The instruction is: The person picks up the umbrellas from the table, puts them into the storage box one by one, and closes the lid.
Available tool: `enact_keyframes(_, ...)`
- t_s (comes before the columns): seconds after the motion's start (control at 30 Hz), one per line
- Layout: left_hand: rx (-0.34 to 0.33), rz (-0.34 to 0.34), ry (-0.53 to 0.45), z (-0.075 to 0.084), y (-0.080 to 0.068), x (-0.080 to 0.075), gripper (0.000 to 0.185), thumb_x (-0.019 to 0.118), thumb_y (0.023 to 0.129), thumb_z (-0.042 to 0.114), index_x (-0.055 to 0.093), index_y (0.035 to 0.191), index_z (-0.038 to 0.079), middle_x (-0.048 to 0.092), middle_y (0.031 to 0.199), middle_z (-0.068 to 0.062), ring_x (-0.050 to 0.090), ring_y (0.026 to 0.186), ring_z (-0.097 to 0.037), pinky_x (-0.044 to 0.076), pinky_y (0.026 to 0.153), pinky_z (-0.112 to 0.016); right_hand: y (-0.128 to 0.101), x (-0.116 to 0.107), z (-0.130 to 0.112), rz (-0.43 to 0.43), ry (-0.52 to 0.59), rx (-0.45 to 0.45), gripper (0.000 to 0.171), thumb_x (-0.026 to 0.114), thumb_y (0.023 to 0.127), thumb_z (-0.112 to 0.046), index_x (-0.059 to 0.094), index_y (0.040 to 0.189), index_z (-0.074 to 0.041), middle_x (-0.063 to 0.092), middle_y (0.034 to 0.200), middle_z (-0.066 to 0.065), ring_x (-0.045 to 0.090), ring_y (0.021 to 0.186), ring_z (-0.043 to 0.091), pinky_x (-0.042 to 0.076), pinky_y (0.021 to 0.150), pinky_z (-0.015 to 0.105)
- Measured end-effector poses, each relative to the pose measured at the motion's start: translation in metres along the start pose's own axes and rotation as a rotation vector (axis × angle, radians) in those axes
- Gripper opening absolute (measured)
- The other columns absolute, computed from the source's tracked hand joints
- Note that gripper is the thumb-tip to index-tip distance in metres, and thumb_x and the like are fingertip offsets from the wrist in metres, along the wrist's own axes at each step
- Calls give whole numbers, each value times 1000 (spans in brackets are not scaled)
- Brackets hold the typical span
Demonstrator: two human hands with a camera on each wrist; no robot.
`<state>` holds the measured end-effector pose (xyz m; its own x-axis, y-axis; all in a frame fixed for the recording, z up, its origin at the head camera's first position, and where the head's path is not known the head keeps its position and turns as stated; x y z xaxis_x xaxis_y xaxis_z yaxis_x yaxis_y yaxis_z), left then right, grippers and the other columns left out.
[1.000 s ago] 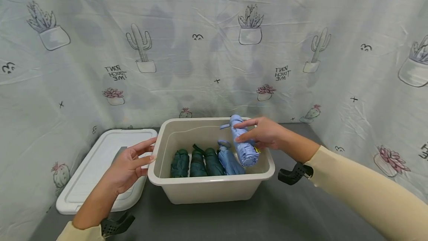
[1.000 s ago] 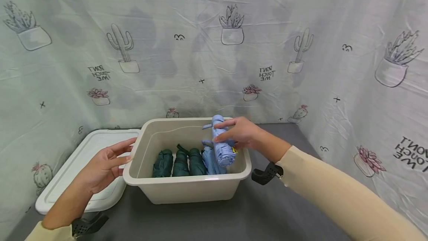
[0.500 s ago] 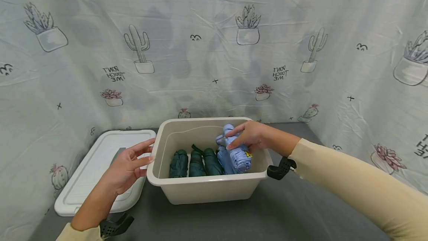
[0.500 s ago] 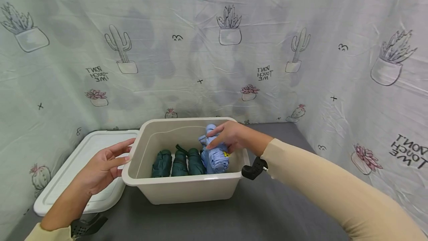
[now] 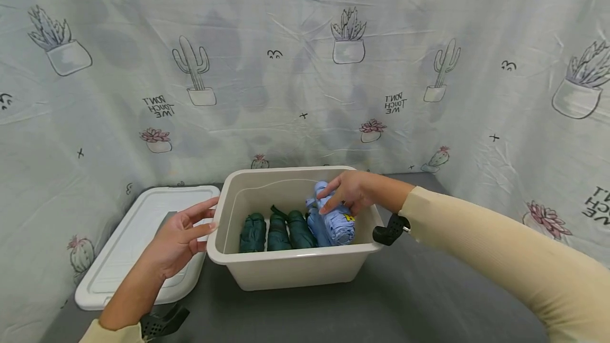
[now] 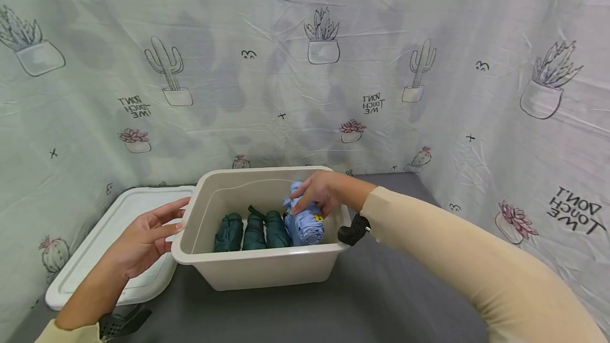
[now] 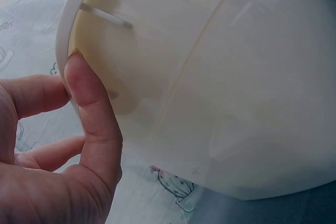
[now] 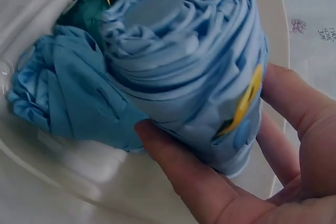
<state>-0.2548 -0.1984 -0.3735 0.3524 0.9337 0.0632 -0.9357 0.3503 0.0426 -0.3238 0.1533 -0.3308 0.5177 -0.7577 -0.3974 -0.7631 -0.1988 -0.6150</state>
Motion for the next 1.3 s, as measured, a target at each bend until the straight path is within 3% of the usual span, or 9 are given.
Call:
enact_keyframes(0.3, -1, -2, -9, -1, -1, 0, 56, 58, 104, 5, 42, 157, 11, 61, 125, -2, 74, 105, -17, 64, 82, -38, 12, 4, -1, -69, -130, 14, 48, 84, 85, -10, 71, 132, -12, 47, 154, 25, 52, 135, 48, 55, 101, 57)
enact_keyframes(0.6, -16, 17, 10, 1, 0, 1, 58, 59, 103, 7, 39, 158, 10, 60, 126, -2, 74, 106, -18, 63, 83, -38, 19, 6, 5, -102, -171, 43, 42, 81, 85, -3, 73, 126, -9, 46, 154, 24, 44, 141, 51, 52, 102, 62)
enact_keyframes(0.93, -24, 16, 9, 2, 2, 1, 58, 59, 103, 7, 39, 158, 8, 60, 125, -2, 74, 104, -17, 64, 82, -38, 18, 4, 6, -105, -265, 72, 39, 75, 88, 2, 69, 127, -5, 54, 147, 26, 58, 128, 49, 57, 98, 56)
enact_keyframes(1.17, -23, 15, 4, 3, 3, 0, 57, 59, 103, 7, 41, 157, 10, 60, 125, -2, 74, 104, -17, 64, 82, -39, 0, -4, -3, -52, -401, -30, 42, 81, 86, -8, 69, 125, -4, 67, 123, 18, 67, 110, 34, 63, 89, 42)
enact_keyframes(1.3, -28, 28, 9, 2, 2, -1, 59, 59, 103, 8, 38, 158, 9, 60, 125, -1, 74, 105, -17, 63, 84, -39, -12, -8, -5, -77, -379, -135, 42, 81, 86, -11, 69, 126, -2, 71, 117, 12, 68, 101, 24, 62, 90, 37)
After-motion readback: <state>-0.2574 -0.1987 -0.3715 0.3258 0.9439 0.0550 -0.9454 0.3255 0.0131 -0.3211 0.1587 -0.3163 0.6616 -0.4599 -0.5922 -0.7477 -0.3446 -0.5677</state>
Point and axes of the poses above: each hand's wrist, its own y-axis towards the middle knuckle, its own x-axis out of the palm, z = x × y, the point moved 5 cm from there along y, towards the middle knuckle
